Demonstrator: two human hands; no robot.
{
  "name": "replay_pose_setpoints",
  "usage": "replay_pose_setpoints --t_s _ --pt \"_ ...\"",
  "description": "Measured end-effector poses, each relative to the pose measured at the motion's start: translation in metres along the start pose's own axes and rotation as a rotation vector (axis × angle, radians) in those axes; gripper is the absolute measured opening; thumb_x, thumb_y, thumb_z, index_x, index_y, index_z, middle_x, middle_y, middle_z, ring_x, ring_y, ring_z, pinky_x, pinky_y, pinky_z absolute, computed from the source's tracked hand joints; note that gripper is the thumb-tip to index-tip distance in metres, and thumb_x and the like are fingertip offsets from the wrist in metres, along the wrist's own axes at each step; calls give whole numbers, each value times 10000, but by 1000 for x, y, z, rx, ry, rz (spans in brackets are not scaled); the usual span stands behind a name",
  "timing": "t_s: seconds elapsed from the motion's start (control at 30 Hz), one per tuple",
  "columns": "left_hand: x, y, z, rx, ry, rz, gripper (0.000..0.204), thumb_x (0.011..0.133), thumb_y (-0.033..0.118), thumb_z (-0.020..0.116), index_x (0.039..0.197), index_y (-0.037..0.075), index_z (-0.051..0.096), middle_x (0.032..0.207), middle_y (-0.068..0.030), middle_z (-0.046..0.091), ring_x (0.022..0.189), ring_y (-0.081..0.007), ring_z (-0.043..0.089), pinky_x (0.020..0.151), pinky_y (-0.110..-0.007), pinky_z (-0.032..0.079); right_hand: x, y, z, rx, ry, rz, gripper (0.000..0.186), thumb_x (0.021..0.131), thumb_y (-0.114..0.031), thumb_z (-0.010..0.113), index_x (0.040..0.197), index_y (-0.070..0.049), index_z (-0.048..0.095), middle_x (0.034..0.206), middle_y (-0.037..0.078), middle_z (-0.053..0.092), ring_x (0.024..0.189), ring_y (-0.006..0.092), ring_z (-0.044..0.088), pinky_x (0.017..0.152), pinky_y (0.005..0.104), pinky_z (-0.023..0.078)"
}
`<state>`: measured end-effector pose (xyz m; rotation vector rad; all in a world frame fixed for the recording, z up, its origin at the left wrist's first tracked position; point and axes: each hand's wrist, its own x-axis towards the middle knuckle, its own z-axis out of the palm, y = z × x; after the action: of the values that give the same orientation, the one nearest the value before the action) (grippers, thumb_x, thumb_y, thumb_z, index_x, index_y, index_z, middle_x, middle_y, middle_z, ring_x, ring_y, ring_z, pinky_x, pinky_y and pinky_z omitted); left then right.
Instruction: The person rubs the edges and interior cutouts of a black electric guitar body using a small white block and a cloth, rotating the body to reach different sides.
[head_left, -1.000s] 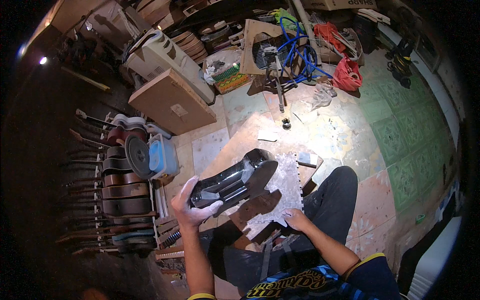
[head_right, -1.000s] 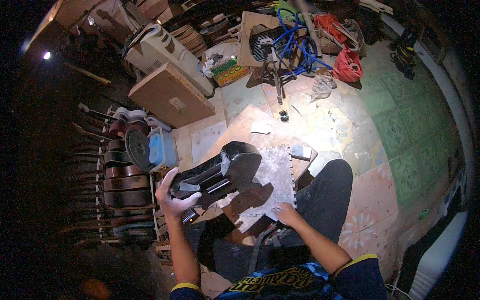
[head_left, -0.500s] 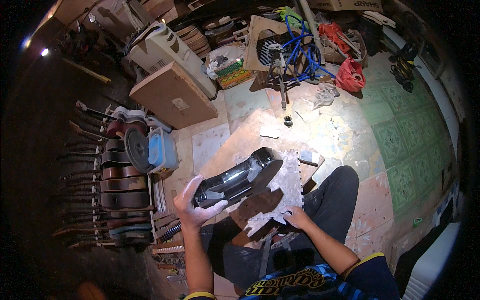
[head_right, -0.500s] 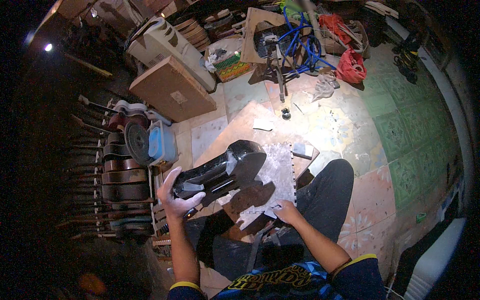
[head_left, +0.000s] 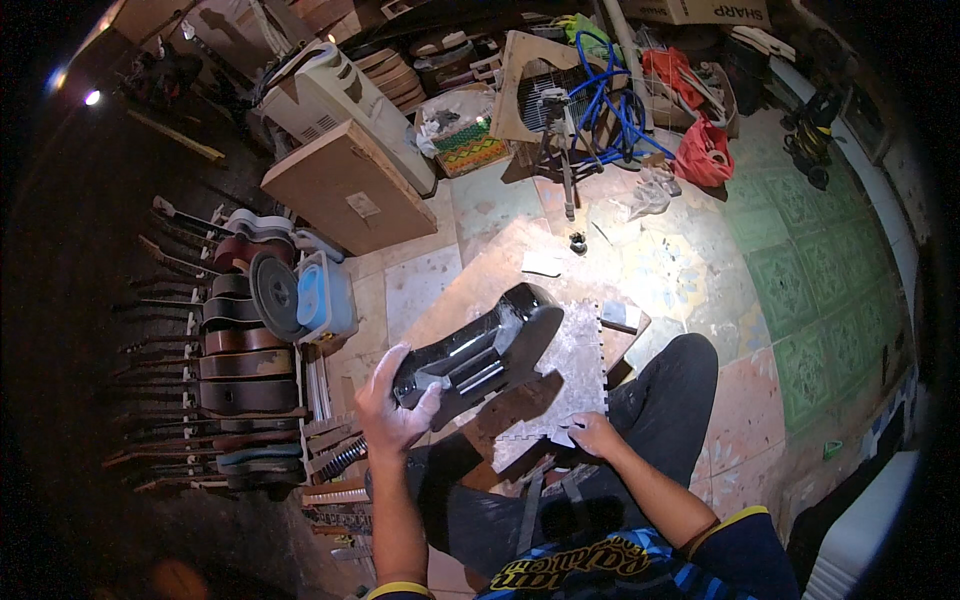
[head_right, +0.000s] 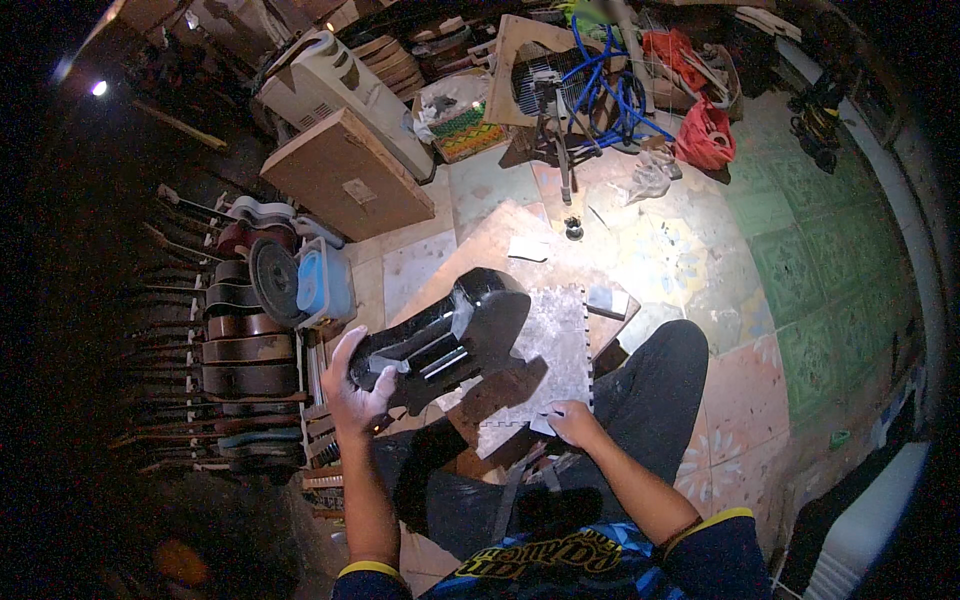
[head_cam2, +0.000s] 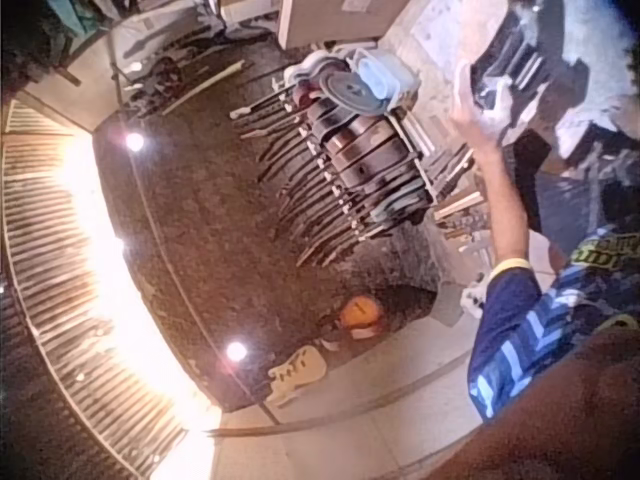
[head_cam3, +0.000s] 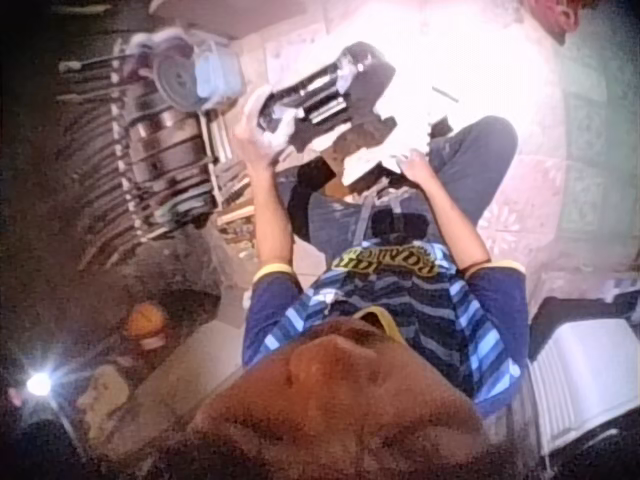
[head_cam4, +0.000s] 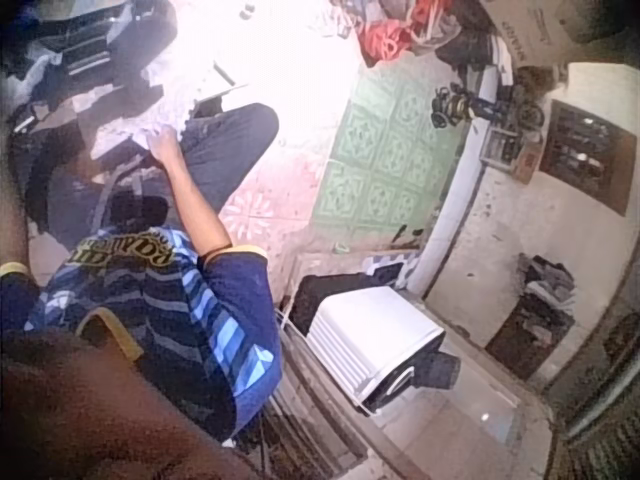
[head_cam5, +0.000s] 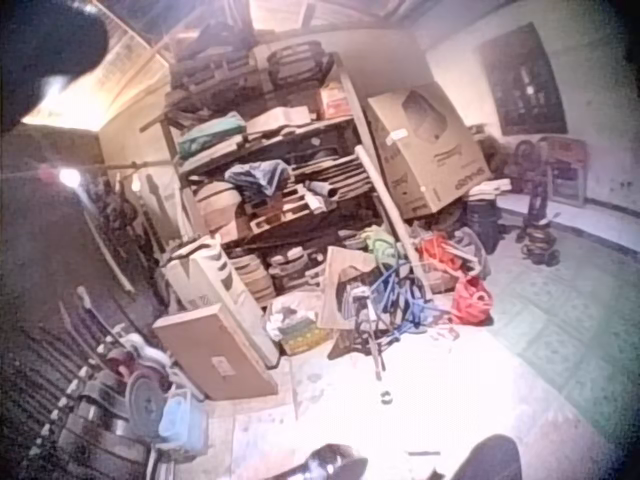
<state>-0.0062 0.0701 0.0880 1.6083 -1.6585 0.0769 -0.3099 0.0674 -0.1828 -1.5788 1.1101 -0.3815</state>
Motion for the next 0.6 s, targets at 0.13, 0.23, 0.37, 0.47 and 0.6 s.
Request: replay_pose_setpoints --t_s 0.13,0.23,0.37,0.47,0.6 --pt "7 14 -2 -17 -19 -131 534 884 348 697 1295 25 589 1107 -239 687 993 -352 705 865 -393 537 -1 -7 -3 76 0 29 238 851 -200 647 940 20 660 834 266 634 723 315 617 726 431 500" --pt "13 22 0 -28 -24 -187 514 952 359 614 1331 19 546 1123 -258 668 1034 -384 681 900 -405 511 2 9 3 71 38 -9 227 861 -187 641 982 0 685 842 261 644 726 317 622 730 429 502" --pt "13 31 2 37 -9 -254 524 966 340 592 1367 14 499 1127 -276 656 1038 -419 664 910 -429 500 6 20 5 24 -21 59 227 875 -174 640 1011 -2 699 818 221 670 711 266 631 708 403 506" --pt "16 45 3 58 -32 -346 545 989 359 535 1383 -14 477 1251 -267 601 1159 -415 597 1019 -421 426 8 26 10 85 -10 77 244 876 -190 647 989 22 683 814 235 671 705 256 644 695 408 506" --pt "15 50 4 63 -36 -368 545 999 353 514 1385 -30 476 1323 -268 565 1237 -404 552 1079 -413 382 6 24 11 139 -12 99 238 885 -185 644 993 23 691 809 224 679 708 240 645 695 404 507"
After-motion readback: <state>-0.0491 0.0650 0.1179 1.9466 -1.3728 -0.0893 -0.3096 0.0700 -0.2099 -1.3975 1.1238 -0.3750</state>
